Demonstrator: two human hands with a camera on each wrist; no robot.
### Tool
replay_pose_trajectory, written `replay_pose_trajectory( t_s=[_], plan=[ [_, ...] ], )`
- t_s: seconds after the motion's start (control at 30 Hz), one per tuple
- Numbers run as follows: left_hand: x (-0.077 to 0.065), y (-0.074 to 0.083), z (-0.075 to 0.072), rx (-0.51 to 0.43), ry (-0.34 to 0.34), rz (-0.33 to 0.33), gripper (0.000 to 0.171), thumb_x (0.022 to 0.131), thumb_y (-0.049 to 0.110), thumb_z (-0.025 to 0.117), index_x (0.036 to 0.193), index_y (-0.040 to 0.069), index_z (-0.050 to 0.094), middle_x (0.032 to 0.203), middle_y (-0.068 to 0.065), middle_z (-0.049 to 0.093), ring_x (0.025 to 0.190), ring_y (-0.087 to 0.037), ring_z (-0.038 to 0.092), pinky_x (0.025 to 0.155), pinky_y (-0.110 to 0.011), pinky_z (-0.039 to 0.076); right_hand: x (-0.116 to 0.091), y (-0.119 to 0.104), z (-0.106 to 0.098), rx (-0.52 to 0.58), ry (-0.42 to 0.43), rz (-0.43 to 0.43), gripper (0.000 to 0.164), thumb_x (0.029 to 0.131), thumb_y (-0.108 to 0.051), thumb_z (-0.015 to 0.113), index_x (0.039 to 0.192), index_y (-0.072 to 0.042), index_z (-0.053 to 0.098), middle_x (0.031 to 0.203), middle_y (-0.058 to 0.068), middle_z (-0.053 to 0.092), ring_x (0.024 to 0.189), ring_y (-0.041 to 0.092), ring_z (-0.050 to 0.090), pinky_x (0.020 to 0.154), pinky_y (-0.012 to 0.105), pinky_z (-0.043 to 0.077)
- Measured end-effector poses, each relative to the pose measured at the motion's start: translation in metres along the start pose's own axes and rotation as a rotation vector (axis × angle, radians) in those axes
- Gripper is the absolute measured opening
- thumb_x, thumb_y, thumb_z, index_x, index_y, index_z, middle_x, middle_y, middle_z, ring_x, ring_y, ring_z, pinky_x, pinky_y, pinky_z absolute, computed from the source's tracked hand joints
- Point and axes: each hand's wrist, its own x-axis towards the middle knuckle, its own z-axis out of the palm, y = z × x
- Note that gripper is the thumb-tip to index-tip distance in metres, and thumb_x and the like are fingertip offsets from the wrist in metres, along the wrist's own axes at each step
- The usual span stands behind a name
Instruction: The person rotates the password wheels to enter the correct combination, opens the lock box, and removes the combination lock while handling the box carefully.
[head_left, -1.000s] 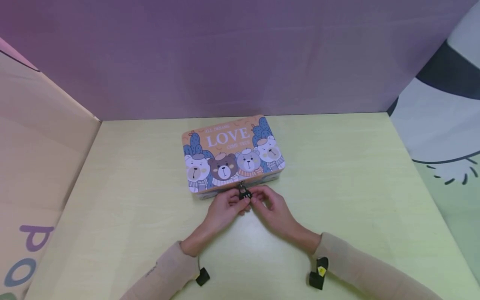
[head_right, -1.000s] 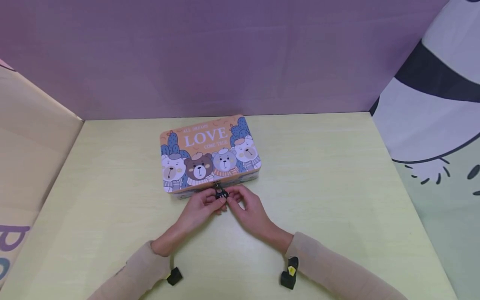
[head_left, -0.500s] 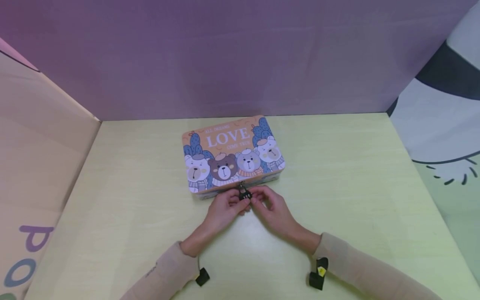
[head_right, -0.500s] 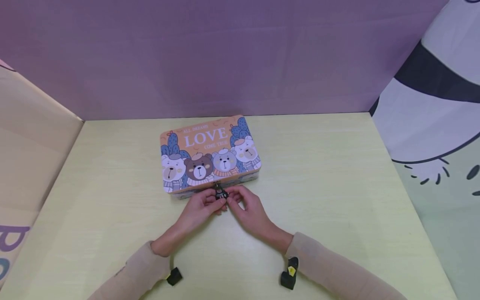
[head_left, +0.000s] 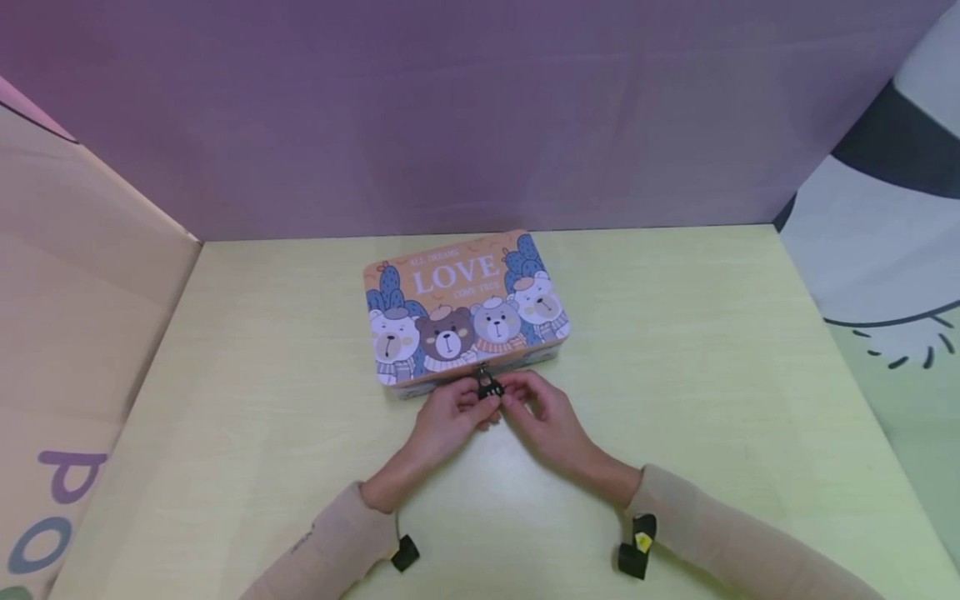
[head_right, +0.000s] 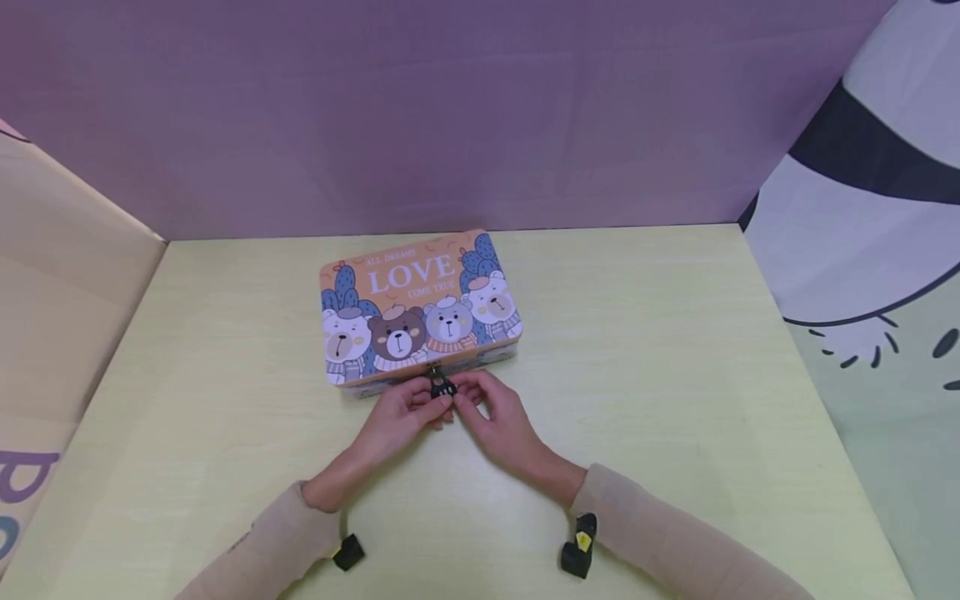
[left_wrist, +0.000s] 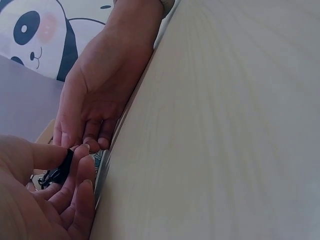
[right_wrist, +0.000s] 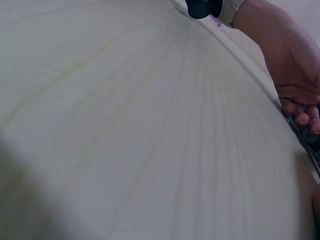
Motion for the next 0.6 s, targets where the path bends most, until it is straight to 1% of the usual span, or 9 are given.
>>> replay_pose_trajectory(
  t_s=[0.4,0.6],
  plan=[
    [0.0,-0.0008,-0.0006,0.025,0.007,0.009,0.019,0.099,0.01,0.067,0.114,-0.002,0.067,0.093,-0.011,0.076,0.082,-0.021,0.073,0.076,-0.032,0.063,-0.0002,-0.0013,0.0001,0.001,0.003,-0.001,0.025,0.099,-0.003,0.063,0.124,-0.004,0.064,0.11,0.007,0.069,0.1,0.02,0.063,0.093,0.027,0.054],
    [-0.0002,-0.0003,-0.0005,0.015,0.008,0.011,0.02,0.099,0.009,0.067,0.115,-0.002,0.066,0.094,-0.011,0.076,0.082,-0.022,0.073,0.074,-0.032,0.063,-0.0001,-0.0006,0.0002,0.006,-0.002,-0.011,0.025,0.099,-0.002,0.063,0.124,-0.004,0.064,0.11,0.007,0.068,0.1,0.021,0.063,0.093,0.027,0.054]
  ],
)
